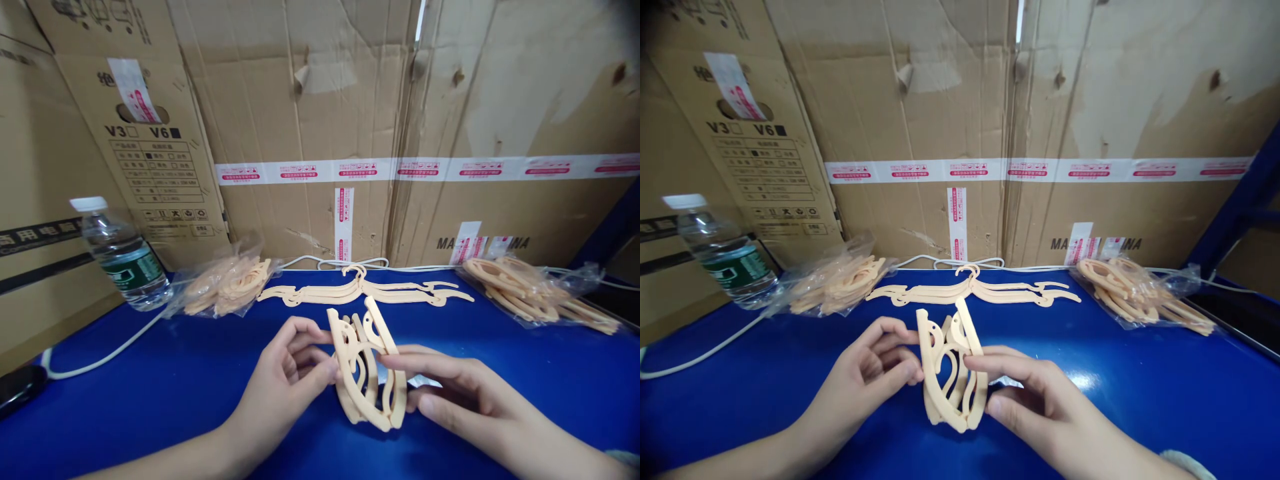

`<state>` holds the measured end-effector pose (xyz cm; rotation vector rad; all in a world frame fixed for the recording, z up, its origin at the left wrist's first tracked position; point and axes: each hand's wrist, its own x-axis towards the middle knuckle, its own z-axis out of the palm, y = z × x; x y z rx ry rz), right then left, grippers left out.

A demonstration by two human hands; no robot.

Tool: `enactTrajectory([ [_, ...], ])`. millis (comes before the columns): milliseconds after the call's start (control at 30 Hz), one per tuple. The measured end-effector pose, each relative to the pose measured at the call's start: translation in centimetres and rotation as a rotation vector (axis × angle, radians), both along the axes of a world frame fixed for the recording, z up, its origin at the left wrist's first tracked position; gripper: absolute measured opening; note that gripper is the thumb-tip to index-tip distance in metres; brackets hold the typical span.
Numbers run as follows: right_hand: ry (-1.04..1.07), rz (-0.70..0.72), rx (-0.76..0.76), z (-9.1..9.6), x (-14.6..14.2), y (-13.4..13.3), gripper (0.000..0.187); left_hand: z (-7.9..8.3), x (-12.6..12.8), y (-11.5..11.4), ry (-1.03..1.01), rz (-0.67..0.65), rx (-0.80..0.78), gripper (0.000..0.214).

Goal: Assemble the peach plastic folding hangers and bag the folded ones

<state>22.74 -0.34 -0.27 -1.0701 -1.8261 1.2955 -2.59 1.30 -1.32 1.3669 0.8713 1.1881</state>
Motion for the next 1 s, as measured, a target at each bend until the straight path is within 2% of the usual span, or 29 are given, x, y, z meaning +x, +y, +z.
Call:
enactTrajectory([
  [100,0.030,0.005,-0.019,0.0,0.1,0.2,0.037,0.4,0.0,-0.6,0.126,-0.068,0.081,0.016],
  [300,0.097,0.065,-0.020,-0.4,0.4,-0.5,0.039,0.8,0.1,-1.3,0.155,-0.226,0.123,0.030],
  [500,0.145,0.140,-0.059,-0.6,0.4,-0.3,0.048,0.3,-0.2,-0.9,0.095,-0.233,0.052,0.036],
  [667,0.132,0.100,0.008,-0.4,0.7,-0.1,0.042,-0.1,-0.3,-0.5,0.043,-0.236,0.004,0.038],
  [867,-0.030,0.077,0.012,-0.6,1.3,-0.8,0.039,0.2,-0.3,-0.9,0.121,-0.270,0.053,0.042],
  [1000,-0.035,0.082,-0.019,-0.6,1.4,-0.5,0.038,0.7,-0.5,-1.3,0.209,-0.290,0.098,0.044],
])
